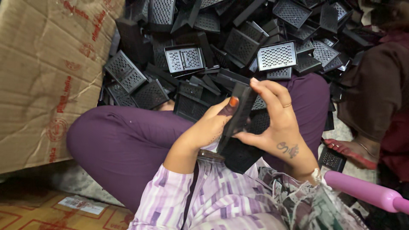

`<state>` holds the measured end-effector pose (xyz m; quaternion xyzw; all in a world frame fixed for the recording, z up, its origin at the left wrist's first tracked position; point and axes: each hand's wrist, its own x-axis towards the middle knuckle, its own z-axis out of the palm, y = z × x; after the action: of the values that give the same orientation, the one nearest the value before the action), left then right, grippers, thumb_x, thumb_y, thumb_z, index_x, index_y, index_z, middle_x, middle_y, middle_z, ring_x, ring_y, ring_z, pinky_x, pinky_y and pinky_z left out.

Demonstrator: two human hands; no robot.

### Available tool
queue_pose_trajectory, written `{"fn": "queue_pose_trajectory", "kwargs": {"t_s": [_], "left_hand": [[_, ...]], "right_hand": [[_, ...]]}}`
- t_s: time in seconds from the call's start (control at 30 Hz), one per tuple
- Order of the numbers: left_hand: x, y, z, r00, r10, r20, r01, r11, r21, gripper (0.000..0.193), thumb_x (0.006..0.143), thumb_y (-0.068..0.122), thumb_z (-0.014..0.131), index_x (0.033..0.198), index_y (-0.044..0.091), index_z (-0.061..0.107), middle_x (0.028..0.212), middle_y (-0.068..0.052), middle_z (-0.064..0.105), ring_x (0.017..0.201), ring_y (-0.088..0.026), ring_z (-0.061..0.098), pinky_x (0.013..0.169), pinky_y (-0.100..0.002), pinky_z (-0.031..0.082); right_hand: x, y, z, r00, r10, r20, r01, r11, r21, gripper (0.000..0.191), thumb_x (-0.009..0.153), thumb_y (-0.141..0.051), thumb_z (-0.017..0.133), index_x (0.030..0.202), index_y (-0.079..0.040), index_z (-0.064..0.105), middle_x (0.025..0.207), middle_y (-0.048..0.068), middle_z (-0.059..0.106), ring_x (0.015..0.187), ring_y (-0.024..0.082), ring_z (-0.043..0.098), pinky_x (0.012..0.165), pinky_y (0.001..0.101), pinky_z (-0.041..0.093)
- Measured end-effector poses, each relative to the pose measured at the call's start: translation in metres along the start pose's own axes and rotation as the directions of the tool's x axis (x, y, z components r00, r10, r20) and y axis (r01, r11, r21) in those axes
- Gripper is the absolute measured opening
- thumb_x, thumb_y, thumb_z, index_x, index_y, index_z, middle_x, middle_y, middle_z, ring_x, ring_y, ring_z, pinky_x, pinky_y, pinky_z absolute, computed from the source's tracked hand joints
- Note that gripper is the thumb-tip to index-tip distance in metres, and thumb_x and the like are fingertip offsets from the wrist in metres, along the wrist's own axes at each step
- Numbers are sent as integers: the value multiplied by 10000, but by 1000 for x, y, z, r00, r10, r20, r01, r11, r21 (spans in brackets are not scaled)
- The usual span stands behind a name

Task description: The person sits on the floor and repeatedly picks up small black rectangular components from a pile. They insert a smaller piece into each component and place the assembled unit into a cardboard box. The process is repeated continuously throughout the clip.

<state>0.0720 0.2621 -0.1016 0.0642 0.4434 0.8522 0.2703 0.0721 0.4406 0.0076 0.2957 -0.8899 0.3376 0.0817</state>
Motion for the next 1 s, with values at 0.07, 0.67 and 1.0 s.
{"fn": "queue_pose_trajectory", "kwargs": {"t_s": [0.07, 0.67, 1.0], "left_hand": [[-2, 7, 3, 999, 35, 16, -36, 997, 70, 532, 1026, 324, 592, 1479, 63, 490, 1141, -75, 678, 988, -137, 671, 861, -302, 573], [-3, 20, 14, 805, 582, -118, -256, 520, 815, 431, 776, 33, 800, 1196, 29, 702, 1108, -145, 761, 987, -234, 767, 837, -307, 604], [9, 6, 5, 896, 288, -337, -182, 932, 312, 389, 898, 20, 780, 1261, -34, 651, 1140, -74, 743, 973, -141, 758, 877, -276, 625]], "right_hand": [[1, 2, 0, 1000, -18, 5, 18, 1000, 9, 996, 627, -215, 960, 1475, -35, 469, 1443, 162, 480, 1348, 337, 528, 1146, 417, 460], [-22, 73, 2, 965, 254, -62, -234, 944, 233, 462, 806, -46, 859, 1229, -17, 674, 1155, 99, 710, 1032, 196, 700, 888, 291, 549], [-37, 100, 28, 904, 425, -54, -224, 576, 786, 374, 871, 38, 825, 1185, 64, 625, 1093, 89, 721, 963, 125, 697, 846, 251, 579]]}}
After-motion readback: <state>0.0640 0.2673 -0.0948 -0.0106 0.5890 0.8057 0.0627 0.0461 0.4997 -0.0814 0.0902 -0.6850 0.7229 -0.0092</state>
